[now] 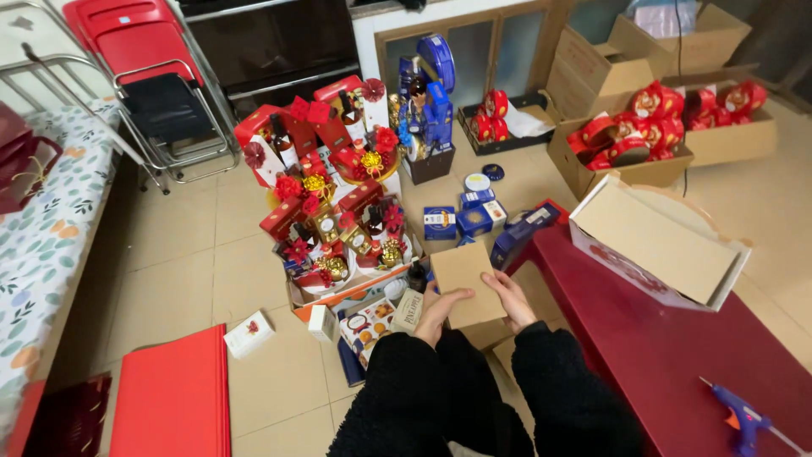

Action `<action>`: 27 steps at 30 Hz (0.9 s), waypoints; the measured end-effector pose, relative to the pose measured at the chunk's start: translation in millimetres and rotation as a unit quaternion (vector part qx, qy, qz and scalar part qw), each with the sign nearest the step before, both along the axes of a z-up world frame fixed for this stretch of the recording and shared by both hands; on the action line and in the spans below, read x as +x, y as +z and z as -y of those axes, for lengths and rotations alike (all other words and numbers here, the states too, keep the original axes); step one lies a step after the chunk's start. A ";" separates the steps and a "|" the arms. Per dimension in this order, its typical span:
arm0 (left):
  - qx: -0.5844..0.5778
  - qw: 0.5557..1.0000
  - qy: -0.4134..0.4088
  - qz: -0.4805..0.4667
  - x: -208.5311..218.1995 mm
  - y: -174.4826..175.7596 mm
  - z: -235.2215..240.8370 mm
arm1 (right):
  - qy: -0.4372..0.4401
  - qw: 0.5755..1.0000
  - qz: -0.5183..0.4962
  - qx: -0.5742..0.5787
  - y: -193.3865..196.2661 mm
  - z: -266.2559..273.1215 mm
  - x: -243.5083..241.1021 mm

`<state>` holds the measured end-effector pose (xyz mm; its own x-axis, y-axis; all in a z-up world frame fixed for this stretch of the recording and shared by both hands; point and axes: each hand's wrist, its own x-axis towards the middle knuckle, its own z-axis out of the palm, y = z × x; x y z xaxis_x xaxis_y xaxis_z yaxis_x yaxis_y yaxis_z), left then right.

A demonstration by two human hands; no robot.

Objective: Assembling a small cardboard box using a hot glue gun to secure the flaps

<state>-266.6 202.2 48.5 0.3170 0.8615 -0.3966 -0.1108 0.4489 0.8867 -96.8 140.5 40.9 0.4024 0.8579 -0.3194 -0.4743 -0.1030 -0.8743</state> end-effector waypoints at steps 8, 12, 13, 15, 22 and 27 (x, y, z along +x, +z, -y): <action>0.002 1.000 0.003 0.008 16.5 -9.9 1.2 | -0.011 0.999 0.017 -0.029 -20.8 0.4 20.1; 0.011 0.997 0.079 0.006 -20.6 26.9 -20.9 | 0.057 0.996 0.062 -0.025 4.9 -55.9 -21.1; 0.028 0.995 0.097 0.018 -35.8 50.8 -22.7 | 0.080 0.994 0.072 -0.011 11.5 -74.4 -36.8; 0.037 0.989 0.140 0.018 -79.2 35.5 -50.0 | 0.116 0.990 0.077 0.007 23.1 -102.1 -83.8; 0.046 0.979 0.196 0.013 -178.7 60.8 -66.1 | 0.157 0.987 0.031 0.007 60.9 -130.5 -182.6; 0.054 0.978 0.201 0.032 -192.5 35.3 -79.0 | 0.153 0.988 0.037 -0.004 29.6 -151.1 -189.8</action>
<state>-459.1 281.1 83.8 -0.0340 0.9575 -0.2863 -0.3161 0.2614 0.9120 -286.6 291.6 70.5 0.1467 0.9404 -0.3069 -0.3554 -0.2394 -0.9035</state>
